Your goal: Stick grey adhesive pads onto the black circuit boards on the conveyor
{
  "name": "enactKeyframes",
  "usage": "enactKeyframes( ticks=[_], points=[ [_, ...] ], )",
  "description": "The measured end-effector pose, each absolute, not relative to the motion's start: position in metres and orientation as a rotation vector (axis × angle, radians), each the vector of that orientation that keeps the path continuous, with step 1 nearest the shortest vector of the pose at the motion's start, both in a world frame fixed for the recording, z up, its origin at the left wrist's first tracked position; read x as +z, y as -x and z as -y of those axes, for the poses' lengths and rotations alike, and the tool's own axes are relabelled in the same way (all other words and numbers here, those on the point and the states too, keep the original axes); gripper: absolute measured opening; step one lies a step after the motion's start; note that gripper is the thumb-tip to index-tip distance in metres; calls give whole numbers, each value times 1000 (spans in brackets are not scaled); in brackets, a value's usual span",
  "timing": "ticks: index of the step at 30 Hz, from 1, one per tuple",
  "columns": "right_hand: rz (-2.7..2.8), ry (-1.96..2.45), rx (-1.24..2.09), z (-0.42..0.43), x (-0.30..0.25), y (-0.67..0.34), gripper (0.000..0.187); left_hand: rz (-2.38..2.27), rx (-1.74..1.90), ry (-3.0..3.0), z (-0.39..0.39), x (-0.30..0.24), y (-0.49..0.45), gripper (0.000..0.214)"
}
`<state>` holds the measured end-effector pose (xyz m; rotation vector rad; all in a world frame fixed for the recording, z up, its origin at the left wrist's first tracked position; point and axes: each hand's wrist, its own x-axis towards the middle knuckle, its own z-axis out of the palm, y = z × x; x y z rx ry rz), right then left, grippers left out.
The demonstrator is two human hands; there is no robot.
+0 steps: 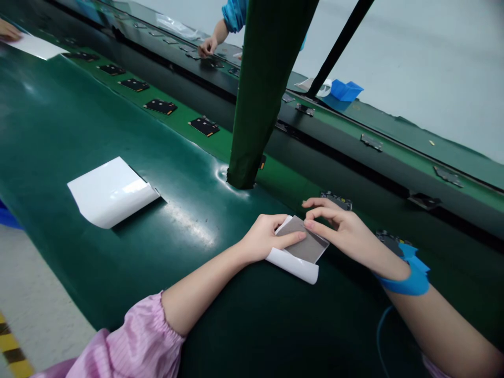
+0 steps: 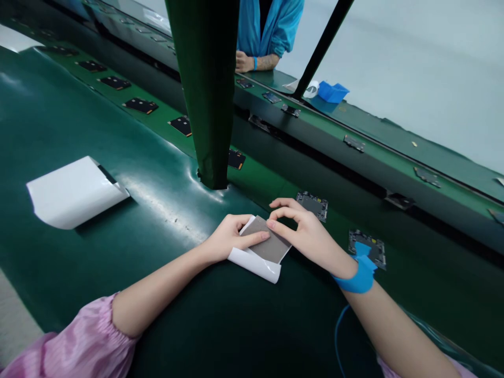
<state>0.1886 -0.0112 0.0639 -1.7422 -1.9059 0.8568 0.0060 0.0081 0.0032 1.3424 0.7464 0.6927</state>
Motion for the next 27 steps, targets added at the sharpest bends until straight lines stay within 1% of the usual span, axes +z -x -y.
enactKeyframes(
  ticks=[5,10,15,20,24,27],
  points=[
    [1907,1750,796,8,63,-189,46,-727,699,-1338,-8,3,-6,35],
    [1954,1743,843,10,66,-187,49,-726,698,-1349,-9,2,-6,36],
    [1980,1766,799,5,77,-198,47,-744,696,-1341,-8,5,-5,32],
    [1996,1701,610,-55,61,-210,34,-765,682,-1355,-8,6,-5,28],
    [2080,1682,575,-122,38,-206,24,-744,682,-1356,-8,4,-5,30],
    [2135,1735,546,-156,28,-200,22,-743,675,-1354,-8,2,-5,32]
  ],
)
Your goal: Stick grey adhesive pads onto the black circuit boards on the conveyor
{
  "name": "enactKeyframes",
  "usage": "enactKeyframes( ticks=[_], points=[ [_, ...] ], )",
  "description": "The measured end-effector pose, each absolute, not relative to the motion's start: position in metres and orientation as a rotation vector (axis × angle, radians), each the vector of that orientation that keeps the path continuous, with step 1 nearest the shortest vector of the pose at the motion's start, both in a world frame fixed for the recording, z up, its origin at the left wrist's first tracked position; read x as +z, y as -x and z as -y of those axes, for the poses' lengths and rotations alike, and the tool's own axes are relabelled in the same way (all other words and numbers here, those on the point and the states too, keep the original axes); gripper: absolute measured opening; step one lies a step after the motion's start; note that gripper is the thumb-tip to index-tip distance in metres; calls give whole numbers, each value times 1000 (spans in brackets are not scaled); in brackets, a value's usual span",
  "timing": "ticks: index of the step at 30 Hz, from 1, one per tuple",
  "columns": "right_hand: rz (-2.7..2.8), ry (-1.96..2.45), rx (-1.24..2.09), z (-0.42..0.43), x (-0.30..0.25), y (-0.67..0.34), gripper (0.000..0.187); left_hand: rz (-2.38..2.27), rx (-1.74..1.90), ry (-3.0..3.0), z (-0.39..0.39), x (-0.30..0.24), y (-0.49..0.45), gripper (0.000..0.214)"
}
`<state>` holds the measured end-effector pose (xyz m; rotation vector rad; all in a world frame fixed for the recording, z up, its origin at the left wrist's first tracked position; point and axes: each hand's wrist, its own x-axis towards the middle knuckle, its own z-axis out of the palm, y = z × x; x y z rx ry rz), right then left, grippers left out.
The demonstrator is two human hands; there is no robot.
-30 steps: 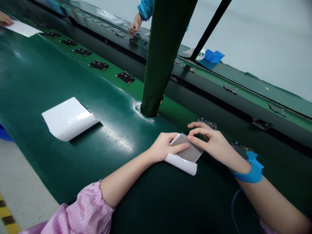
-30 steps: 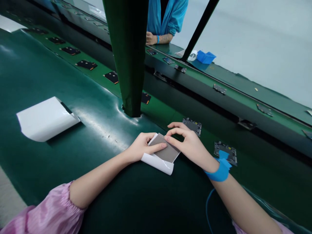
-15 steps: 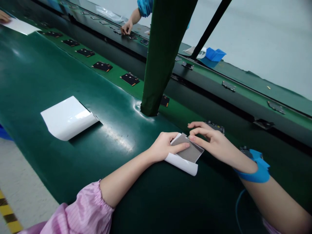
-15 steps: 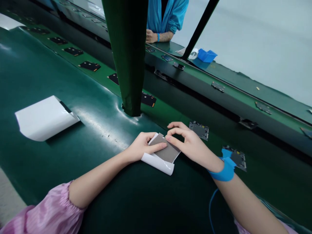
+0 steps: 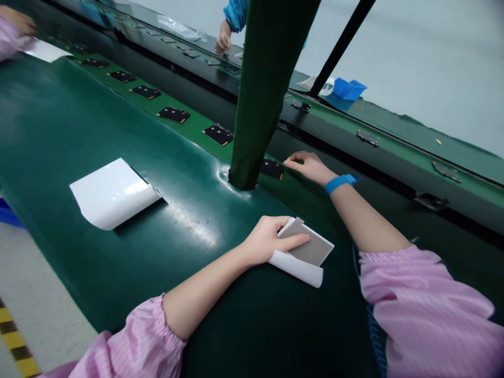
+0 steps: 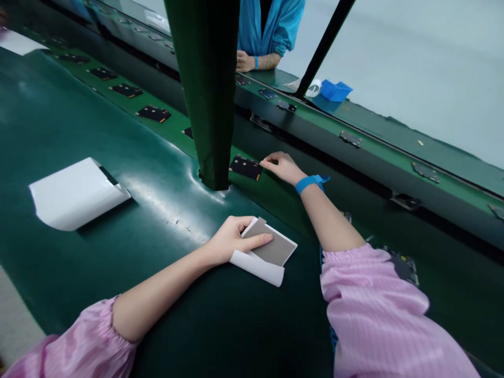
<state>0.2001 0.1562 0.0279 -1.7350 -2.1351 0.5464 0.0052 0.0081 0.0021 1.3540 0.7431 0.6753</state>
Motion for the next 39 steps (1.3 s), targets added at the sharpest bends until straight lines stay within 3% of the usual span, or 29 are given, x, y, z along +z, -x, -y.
enactKeyframes(
  ticks=[12,19,22,26,31,39],
  points=[
    [2292,1698,734,-171,17,-221,39,-716,698,-1368,-9,4,-6,29],
    [2225,1788,591,-163,8,-232,33,-733,681,-1388,-9,5,-5,30],
    [2062,1887,572,-155,11,-229,59,-732,673,-1387,-9,5,-5,30],
    [2219,1620,650,-140,17,-207,90,-721,664,-1380,-9,4,-4,32],
    [2333,1526,646,-122,25,-190,90,-728,679,-1348,-8,4,-5,31],
    [1889,1459,492,-65,40,-243,105,-738,681,-1350,-8,4,-5,30]
  ],
)
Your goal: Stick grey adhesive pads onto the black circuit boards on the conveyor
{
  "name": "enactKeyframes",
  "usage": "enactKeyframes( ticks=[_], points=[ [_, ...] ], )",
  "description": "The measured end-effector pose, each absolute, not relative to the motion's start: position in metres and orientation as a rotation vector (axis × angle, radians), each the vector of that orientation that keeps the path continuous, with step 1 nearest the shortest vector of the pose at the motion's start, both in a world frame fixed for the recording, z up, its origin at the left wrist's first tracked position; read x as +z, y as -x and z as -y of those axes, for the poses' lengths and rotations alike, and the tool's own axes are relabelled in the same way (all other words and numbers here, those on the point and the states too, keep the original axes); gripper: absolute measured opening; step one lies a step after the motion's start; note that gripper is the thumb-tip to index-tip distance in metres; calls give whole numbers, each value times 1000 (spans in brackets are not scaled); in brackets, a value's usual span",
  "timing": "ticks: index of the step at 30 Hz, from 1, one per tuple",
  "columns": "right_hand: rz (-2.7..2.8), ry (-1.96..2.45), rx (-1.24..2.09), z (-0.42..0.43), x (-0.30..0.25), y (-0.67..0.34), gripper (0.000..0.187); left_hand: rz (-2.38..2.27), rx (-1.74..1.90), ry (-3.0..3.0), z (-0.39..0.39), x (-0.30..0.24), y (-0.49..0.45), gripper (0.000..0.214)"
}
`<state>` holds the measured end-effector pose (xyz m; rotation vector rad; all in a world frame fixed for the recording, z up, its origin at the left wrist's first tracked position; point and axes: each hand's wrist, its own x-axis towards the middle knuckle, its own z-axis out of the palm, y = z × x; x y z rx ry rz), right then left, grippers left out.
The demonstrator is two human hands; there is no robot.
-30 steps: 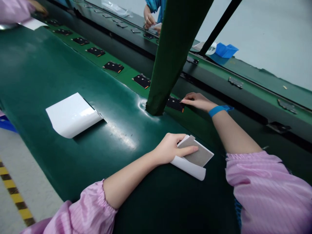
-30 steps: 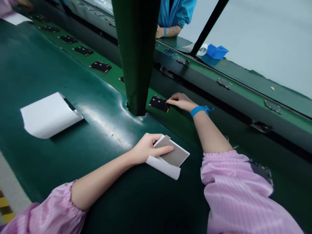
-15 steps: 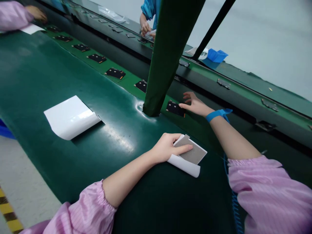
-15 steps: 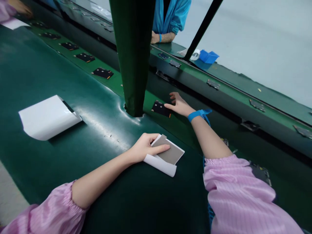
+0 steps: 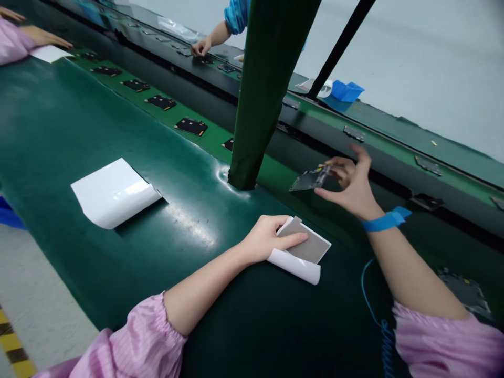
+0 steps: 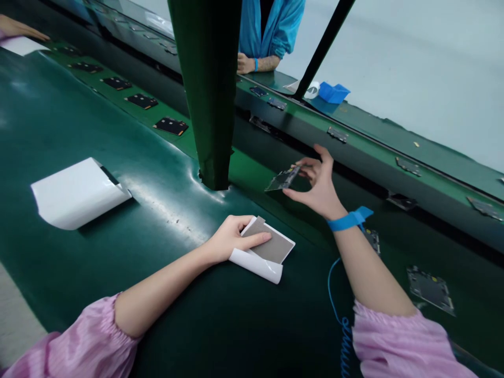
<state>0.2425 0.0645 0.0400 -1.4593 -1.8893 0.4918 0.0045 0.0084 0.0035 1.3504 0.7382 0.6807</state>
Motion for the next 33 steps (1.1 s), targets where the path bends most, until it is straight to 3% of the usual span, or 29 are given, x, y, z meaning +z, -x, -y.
enactKeyframes(
  ticks=[3,7,9,24,33],
  points=[
    [1942,1609,519,-39,30,-264,96,-749,672,-1352,-8,4,-5,28],
    [1949,1767,489,-11,32,-251,44,-758,664,-1345,-8,6,-5,28],
    [1899,1710,547,-1,41,-229,30,-768,670,-1346,-7,7,-5,29],
    [1852,1647,865,6,62,-183,49,-751,665,-1394,-8,5,-5,35],
    [1819,1702,772,-43,62,-192,40,-752,666,-1402,-8,5,-5,28]
  ],
)
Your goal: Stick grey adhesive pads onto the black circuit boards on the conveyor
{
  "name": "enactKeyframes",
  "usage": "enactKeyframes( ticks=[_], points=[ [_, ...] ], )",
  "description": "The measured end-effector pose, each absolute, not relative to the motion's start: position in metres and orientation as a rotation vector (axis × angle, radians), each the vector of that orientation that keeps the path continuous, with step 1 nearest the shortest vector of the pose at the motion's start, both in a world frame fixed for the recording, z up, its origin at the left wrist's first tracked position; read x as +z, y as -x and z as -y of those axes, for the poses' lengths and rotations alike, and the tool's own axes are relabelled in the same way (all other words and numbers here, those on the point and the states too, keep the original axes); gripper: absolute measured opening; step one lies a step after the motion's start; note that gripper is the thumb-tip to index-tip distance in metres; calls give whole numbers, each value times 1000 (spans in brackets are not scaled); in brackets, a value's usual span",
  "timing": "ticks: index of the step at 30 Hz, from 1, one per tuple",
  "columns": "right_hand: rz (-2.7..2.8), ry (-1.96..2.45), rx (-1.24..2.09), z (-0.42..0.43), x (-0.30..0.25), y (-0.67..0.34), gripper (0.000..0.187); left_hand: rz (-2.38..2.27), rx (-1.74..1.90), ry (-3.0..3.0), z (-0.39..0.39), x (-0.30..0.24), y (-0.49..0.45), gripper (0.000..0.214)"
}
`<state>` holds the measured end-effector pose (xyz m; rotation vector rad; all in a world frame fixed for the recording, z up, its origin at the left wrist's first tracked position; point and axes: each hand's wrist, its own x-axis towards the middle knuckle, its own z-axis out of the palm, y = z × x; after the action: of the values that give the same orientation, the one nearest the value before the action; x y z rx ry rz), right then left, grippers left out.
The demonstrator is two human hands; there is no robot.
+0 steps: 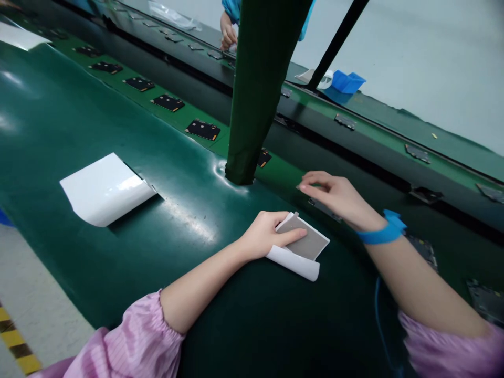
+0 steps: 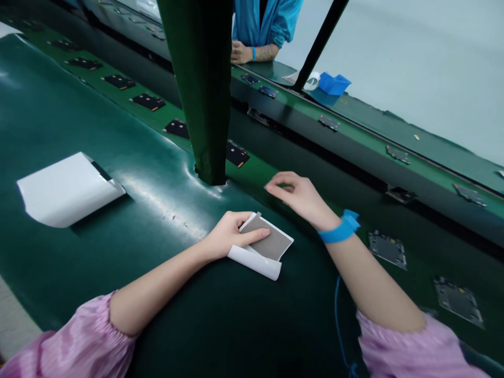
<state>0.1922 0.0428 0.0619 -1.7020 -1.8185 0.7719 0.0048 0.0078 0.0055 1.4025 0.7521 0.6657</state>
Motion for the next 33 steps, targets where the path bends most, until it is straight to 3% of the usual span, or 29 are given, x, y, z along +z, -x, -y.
enactKeyframes(
  ticks=[9,25,26,29,33],
  points=[
    [1992,1658,562,-165,11,-182,20,-732,663,-1390,-8,3,-6,30],
    [2014,1672,464,-165,-18,-209,20,-718,671,-1437,-9,2,-6,27],
    [1962,1715,452,-164,-19,-210,23,-710,675,-1440,-9,2,-7,27],
    [1776,1839,475,-161,-19,-213,55,-686,692,-1440,-9,2,-7,27],
    [1830,1710,511,-157,-14,-200,73,-682,695,-1435,-9,2,-7,27]
  ],
)
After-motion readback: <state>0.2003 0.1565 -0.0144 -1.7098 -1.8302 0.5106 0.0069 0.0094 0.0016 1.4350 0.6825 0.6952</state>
